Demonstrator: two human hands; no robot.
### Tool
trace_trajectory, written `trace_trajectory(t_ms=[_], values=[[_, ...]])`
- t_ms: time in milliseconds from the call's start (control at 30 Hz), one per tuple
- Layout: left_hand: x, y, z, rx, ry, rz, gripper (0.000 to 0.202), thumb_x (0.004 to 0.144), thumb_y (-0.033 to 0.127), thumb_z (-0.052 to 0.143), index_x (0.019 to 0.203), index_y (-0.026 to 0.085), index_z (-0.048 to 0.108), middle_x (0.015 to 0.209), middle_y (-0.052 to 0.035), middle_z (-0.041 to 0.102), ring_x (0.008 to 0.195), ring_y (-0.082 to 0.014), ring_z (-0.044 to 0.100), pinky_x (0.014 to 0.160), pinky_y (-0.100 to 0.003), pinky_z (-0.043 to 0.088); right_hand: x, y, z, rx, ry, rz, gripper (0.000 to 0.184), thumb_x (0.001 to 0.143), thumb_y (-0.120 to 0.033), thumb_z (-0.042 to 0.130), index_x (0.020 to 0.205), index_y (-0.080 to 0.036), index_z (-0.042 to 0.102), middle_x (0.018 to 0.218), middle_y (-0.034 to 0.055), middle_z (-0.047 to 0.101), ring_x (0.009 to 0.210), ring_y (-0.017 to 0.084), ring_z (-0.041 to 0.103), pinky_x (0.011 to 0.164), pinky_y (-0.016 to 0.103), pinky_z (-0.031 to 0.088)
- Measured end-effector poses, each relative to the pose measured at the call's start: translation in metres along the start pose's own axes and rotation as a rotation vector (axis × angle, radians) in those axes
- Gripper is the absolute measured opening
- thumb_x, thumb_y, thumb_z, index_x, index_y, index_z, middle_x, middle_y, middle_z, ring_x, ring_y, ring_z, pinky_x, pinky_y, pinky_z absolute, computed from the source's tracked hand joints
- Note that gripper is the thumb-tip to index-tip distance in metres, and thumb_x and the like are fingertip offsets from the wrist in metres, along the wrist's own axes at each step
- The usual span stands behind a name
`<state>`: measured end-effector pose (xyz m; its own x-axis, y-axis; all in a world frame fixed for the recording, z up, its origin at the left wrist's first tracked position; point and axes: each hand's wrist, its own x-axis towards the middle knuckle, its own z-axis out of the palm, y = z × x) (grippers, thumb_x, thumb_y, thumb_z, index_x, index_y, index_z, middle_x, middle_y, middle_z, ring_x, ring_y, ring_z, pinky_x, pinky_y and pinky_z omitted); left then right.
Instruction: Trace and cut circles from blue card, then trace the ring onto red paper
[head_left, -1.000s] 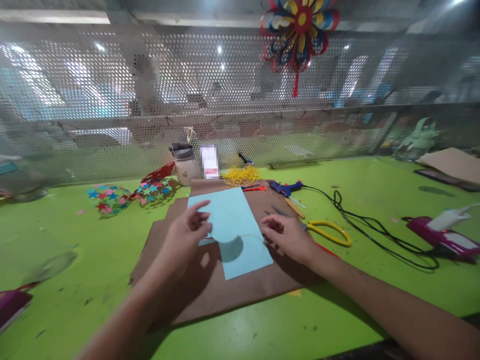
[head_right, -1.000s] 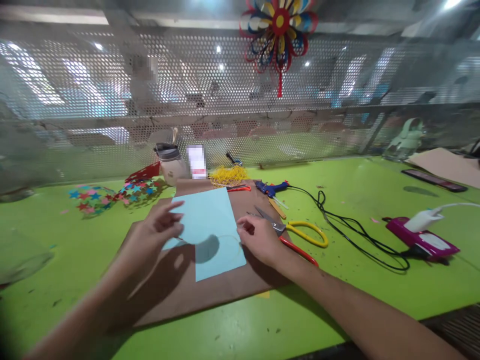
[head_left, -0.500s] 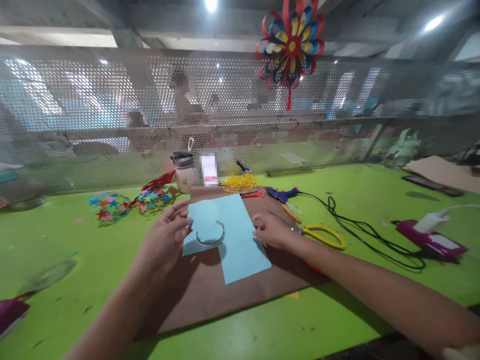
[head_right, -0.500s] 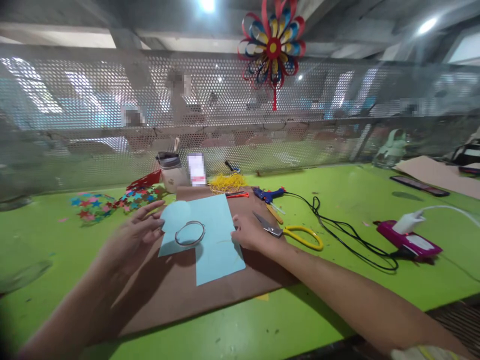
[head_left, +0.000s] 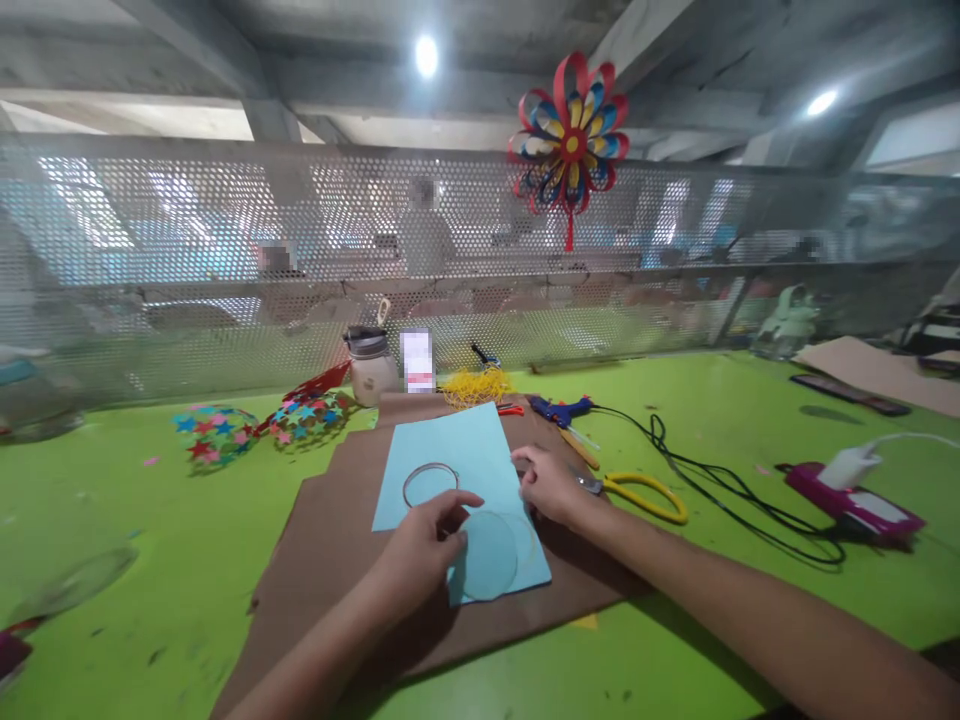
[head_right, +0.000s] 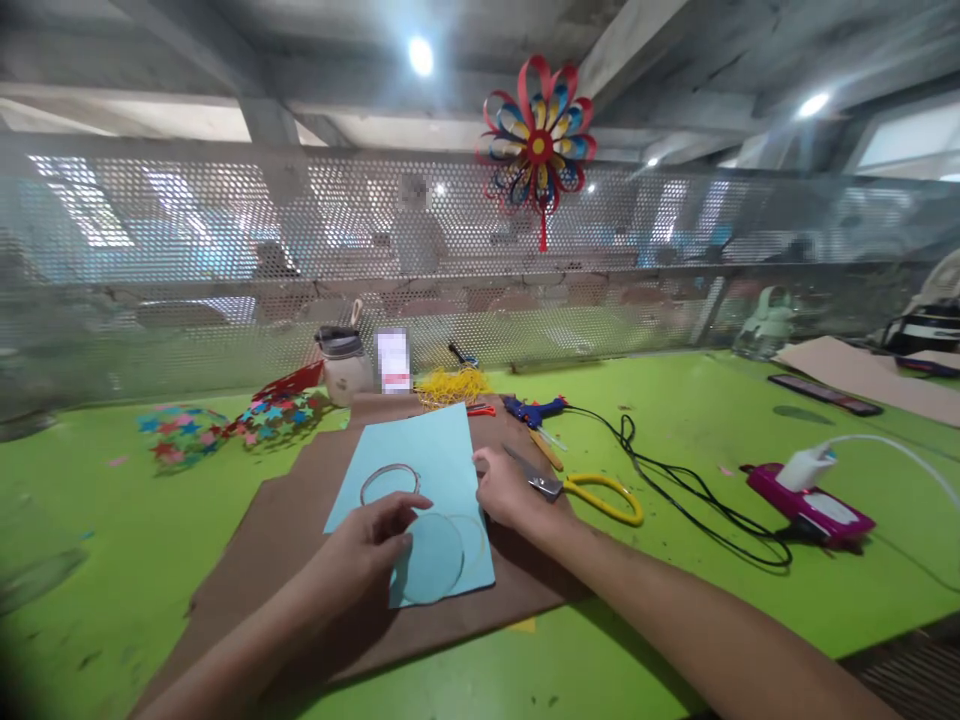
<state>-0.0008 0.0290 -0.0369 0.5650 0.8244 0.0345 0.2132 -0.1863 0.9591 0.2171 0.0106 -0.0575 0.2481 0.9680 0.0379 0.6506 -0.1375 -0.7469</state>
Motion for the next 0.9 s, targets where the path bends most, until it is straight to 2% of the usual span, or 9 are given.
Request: trace_trajectory(t_ms=[133,233,400,600,733,900], values=[[0.002,-0.007,-0.001,0.119,-0.040,-0.004,0.039,0.063,0.017,0.057,0.100,0.014,0.069,0.071,-0.0002,0.056,0.063,-0.0141,0.050,0.058,-0.025,0.036,0.000,0.005,0.001,-0.008,0.013,-0.008,0.053,0.073,0.001,0.056,0.123,-0.015,0.061,0.060,-0.0050,0.060,0.047,0.011,0.056,0.050,0.021,0.039],[0.002,-0.009,-0.003,0.199,-0.043,-0.007,0.038,0.066,0.019,0.056,0.102,0.013,0.068,0.071,-0.0006,0.056,0.062,-0.0142,0.048,0.058,-0.025,0.036,0.001,0.003,-0.001,-0.034,0.039,-0.052,0.049,0.073,0.001,0.056,0.119,-0.015,0.064,0.064,-0.0028,0.063,0.054,0.012,0.057,0.055,0.022,0.041],[0.002,-0.007,-0.004,0.311,-0.031,0.011,0.037,0.072,0.020,0.052,0.105,0.012,0.067,0.072,-0.0027,0.058,0.067,-0.0163,0.050,0.064,-0.027,0.037,-0.004,-0.003,-0.013,-0.074,0.072,-0.135,0.035,0.076,-0.008,0.060,0.108,-0.014,0.070,0.076,0.0032,0.069,0.068,0.016,0.060,0.063,0.025,0.042],[0.003,-0.006,-0.003,0.384,-0.033,0.006,0.040,0.074,0.019,0.050,0.109,0.012,0.067,0.075,-0.0037,0.061,0.070,-0.0179,0.054,0.067,-0.028,0.041,-0.011,0.004,-0.023,-0.073,0.028,-0.230,0.020,0.081,-0.014,0.056,0.091,-0.016,0.074,0.079,0.0043,0.072,0.069,0.016,0.063,0.065,0.025,0.046],[0.002,-0.008,-0.003,0.415,-0.040,0.011,0.041,0.077,0.022,0.049,0.113,0.011,0.065,0.079,-0.0058,0.064,0.074,-0.0201,0.057,0.073,-0.031,0.043,-0.007,0.012,-0.030,-0.081,0.053,-0.268,0.019,0.081,-0.017,0.056,0.085,-0.017,0.075,0.084,0.0055,0.075,0.075,0.018,0.065,0.072,0.027,0.049],[-0.001,-0.008,-0.004,0.432,-0.040,0.020,0.041,0.080,0.023,0.048,0.116,0.012,0.065,0.085,-0.0083,0.067,0.079,-0.0216,0.060,0.078,-0.033,0.045,0.008,0.019,-0.044,-0.077,0.091,-0.269,0.020,0.081,-0.020,0.055,0.085,-0.017,0.075,0.081,0.0056,0.076,0.072,0.018,0.067,0.070,0.028,0.050]])
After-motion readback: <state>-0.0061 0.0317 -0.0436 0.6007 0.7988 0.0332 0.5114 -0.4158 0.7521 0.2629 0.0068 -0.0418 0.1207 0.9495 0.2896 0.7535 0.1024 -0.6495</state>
